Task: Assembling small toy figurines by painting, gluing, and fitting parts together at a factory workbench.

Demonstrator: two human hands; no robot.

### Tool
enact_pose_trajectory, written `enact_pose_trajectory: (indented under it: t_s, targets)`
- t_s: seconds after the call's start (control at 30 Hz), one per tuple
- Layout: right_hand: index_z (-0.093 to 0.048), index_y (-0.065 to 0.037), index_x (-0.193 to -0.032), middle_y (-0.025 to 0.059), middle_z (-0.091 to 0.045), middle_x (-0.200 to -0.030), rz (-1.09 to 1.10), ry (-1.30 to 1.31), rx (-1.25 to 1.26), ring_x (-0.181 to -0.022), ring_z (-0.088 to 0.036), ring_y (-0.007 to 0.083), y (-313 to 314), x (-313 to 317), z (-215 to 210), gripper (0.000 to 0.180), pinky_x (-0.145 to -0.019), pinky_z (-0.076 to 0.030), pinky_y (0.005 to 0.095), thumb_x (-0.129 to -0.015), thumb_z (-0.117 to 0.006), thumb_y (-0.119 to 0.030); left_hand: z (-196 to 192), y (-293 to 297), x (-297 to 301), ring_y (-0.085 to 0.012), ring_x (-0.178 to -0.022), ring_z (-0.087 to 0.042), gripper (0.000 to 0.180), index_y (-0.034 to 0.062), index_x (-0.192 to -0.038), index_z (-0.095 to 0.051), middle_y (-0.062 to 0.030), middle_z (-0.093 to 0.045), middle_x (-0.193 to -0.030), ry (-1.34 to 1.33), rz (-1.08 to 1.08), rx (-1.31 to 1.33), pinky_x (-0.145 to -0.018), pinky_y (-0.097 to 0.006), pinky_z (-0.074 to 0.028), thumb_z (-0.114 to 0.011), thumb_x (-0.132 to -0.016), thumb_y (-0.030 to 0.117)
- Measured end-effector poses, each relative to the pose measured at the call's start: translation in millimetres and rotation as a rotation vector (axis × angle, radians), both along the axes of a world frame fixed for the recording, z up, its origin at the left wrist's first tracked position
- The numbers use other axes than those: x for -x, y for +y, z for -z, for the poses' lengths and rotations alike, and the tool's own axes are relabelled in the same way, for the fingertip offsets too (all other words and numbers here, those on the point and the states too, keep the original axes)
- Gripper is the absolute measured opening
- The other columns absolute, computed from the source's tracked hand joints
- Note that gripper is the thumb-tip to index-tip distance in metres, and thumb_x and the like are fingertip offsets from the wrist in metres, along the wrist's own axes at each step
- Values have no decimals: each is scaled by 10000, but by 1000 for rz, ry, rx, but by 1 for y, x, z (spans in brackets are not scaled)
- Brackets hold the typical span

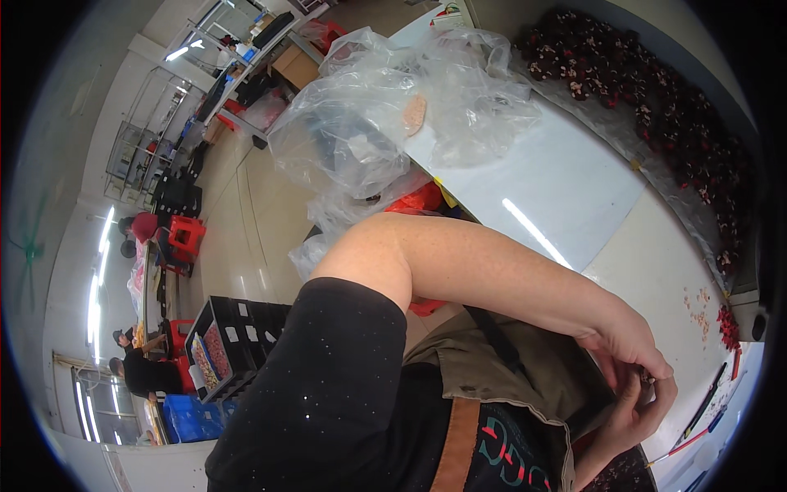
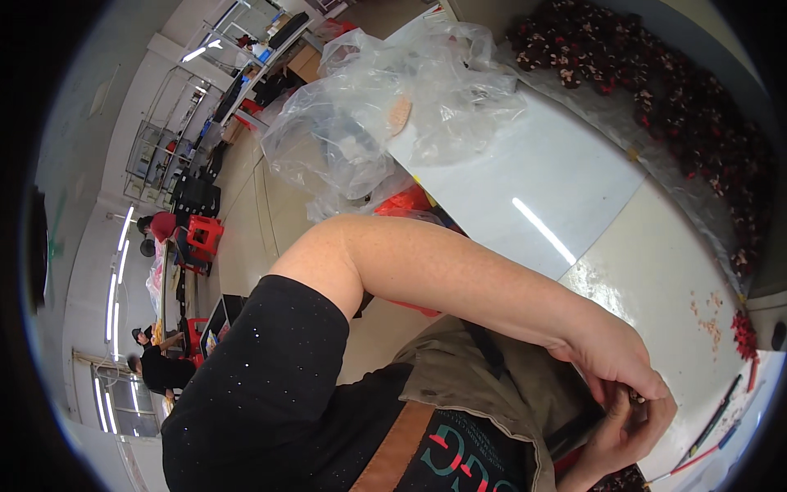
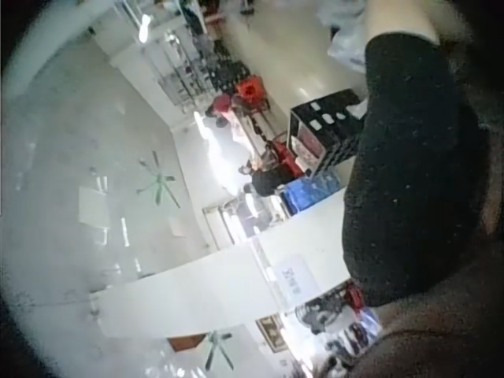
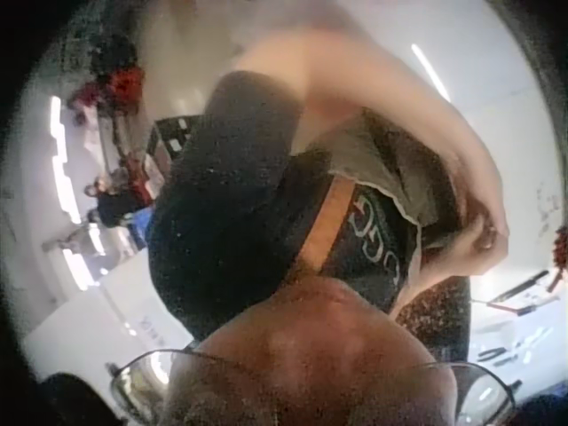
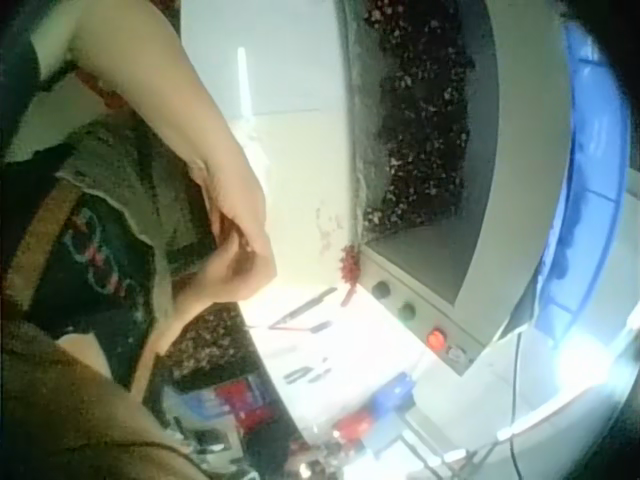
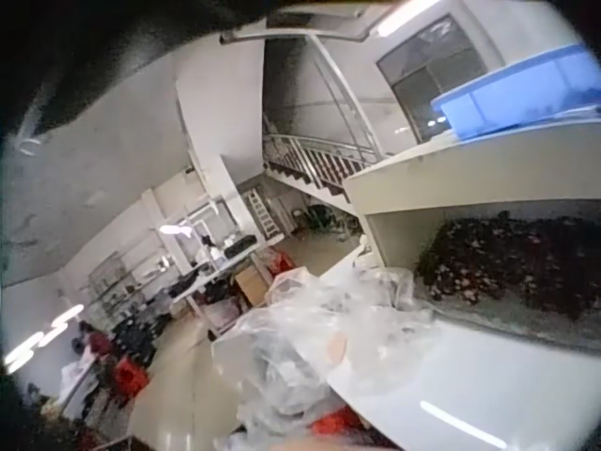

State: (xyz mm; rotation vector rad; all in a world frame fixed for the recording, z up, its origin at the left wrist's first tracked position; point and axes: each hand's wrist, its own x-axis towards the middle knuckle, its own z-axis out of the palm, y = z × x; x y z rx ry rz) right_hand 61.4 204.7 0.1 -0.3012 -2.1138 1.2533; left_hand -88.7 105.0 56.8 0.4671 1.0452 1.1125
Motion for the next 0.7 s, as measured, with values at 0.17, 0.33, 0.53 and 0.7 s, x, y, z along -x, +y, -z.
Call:
enact_pose_trajectory:
  t_s: [0.17,0.33,0.53,0.7]
  targets:
    - [-524,37,-1103,101,-517,-1064,24,24,53,-966,-548,197,-4,1,-3,261,-807,-469,292,-855,-603,14,1,0,-2,-187,-1014,-574,488,13,-1061,-630,-94,-620,-1079,8,-14,-12,-841,-317,-482,-563,-856,451]
    - [-511,41,-1119,108,-519,-1076,30,-3,-14,-979,-551,199,-1,0,-2,264,-831,-475,296,-864,-578,30,0,0,-2,-183,-1015,-569,497,11,-1072,-625,-95,-614,-1085,9,-1,-13,-841,-314,-482,-558,-860,456]
    - [-510,34,-1103,114,-534,-1059,-4,11,11,-980,-560,190,0,-1,-8,298,-858,-480,294,-819,-551,113,0,5,1,-129,-1027,-547,455,13,-1091,-606,-51,-605,-1112,-24,46,-43,-842,-262,-455,-529,-901,419]
    - [-598,-25,-944,118,-615,-929,53,69,-200,-808,-578,283,2,30,-14,367,-694,-479,333,-620,-771,-20,-20,-4,19,-108,-1019,-522,460,30,-1128,-579,-39,-586,-1102,54,12,94,-869,-249,-417,-471,-937,434]
